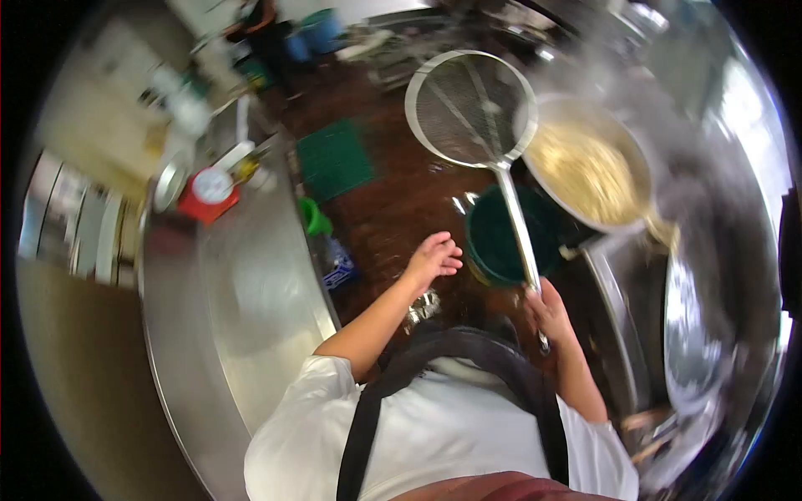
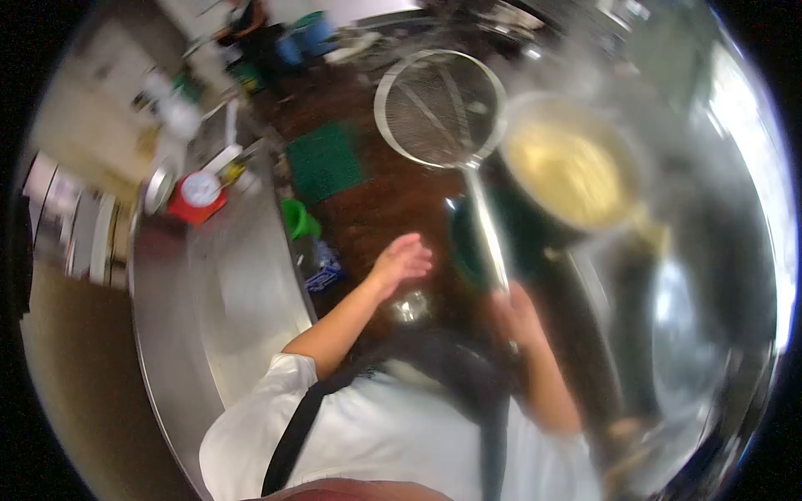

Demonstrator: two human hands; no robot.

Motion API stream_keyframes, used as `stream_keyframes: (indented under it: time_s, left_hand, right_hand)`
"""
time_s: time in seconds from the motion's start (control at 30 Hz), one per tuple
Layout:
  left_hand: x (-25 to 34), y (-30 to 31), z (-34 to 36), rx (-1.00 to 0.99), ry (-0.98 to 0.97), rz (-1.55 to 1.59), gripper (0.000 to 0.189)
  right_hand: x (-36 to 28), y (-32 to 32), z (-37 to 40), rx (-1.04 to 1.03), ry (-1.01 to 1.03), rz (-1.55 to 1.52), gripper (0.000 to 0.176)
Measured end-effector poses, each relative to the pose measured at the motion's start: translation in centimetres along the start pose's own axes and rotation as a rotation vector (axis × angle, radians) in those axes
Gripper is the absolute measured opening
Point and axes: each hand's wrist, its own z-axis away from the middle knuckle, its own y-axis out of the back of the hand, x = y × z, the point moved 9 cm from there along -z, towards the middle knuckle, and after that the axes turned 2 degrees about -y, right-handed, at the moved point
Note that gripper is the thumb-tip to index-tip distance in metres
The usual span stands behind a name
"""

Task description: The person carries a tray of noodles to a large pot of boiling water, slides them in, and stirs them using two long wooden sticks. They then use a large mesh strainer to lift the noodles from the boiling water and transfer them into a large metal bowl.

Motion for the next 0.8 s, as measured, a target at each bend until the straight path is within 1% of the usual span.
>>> stream_keyframes:
  time_s: [0.03,0.1,0.13,0.17,0.2,0.23,0.27,0.37,0.4,0.43,0.47,0.53,0.57,0.6,0.63,0.67,0.7,0.73,0.77,0.8]
  left_hand:
    - [0.9,-1.7,-1.3,-0.077,0.023,0.002,0.06]
    - [1.9,-5.5,-3.4,-0.302,-0.007,-0.036,0.058]
    - [1.8,-8.6,-3.4,-0.395,0.0,-0.047,0.059]
    - [2.5,-11.7,-3.8,-0.438,-0.037,-0.055,0.06]
    - [1.6,-15.5,-4.4,-0.478,-0.037,-0.096,0.062]
    - [-0.3,-19.0,-5.1,-0.543,0.017,-0.108,0.063]
    - [-1.8,-21.0,-5.4,-0.552,0.058,-0.129,0.062]
    - [-5.5,-24.4,-5.4,-0.557,0.164,-0.226,0.06]
    - [-6.6,-25.2,-5.3,-0.546,0.196,-0.265,0.059]
    - [-7.4,-26.4,-5.2,-0.561,0.201,-0.306,0.058]
    - [-8.3,-27.4,-5.1,-0.569,0.208,-0.342,0.057]
    - [-9.7,-30.5,-5.4,-0.576,0.222,-0.443,0.053]
    - [-10.4,-32.1,-5.7,-0.582,0.222,-0.459,0.053]
    - [-11.2,-33.9,-6.1,-0.588,0.221,-0.476,0.053]
    - [-12.0,-36.1,-6.6,-0.594,0.221,-0.492,0.052]
    - [-12.9,-38.5,-7.0,-0.581,0.243,-0.462,0.054]
    - [-14.3,-40.7,-7.7,-0.572,0.261,-0.476,0.054]
    - [-15.9,-42.7,-8.6,-0.563,0.278,-0.49,0.054]
    - [-17.3,-45.1,-9.4,-0.553,0.296,-0.504,0.053]
    - [-18.3,-47.3,-10.0,-0.514,0.31,-0.478,0.053]
  right_hand:
    - [-1.0,-0.1,-0.7,0.008,0.003,-0.006,0.03]
    - [-1.0,-0.9,-0.4,0.02,0.046,-0.059,0.03]
    - [-1.0,-0.5,0.6,0.058,0.029,-0.107,0.03]
    - [-1.0,0.8,0.9,0.037,0.042,-0.144,0.031]
    - [-0.2,3.5,2.7,0.113,0.074,-0.253,0.03]
    - [0.4,6.0,4.7,0.19,0.114,-0.358,0.029]
    - [0.3,8.2,5.8,0.208,0.161,-0.435,0.029]
    - [1.5,14.7,12.1,0.42,0.073,-0.506,0.028]
    - [3.4,18.5,14.2,0.558,0.017,-0.36,0.026]
    - [3.1,21.6,16.6,0.664,0.023,-0.39,0.022]
    - [3.6,25.0,19.1,0.829,0.002,-0.278,0.018]
    - [5.5,31.8,24.0,1.078,-0.138,-0.122,0.016]
    - [7.4,35.9,26.5,1.18,-0.16,-0.068,0.017]
    - [8.3,39.4,29.3,1.288,-0.184,-0.094,0.019]
    - [10.3,44.5,31.9,1.353,-0.217,-0.042,0.023]
    - [11.8,50.1,35.2,1.477,-0.221,0.221,0.027]
    - [11.8,53.9,38.0,1.503,-0.412,0.125,0.035]
    - [14.1,59.9,41.1,1.611,-0.348,0.486,0.042]
    - [16.5,65.2,44.2,1.74,-0.33,0.871,0.049]
    - [17.8,69.7,46.3,1.687,-0.531,0.73,0.048]
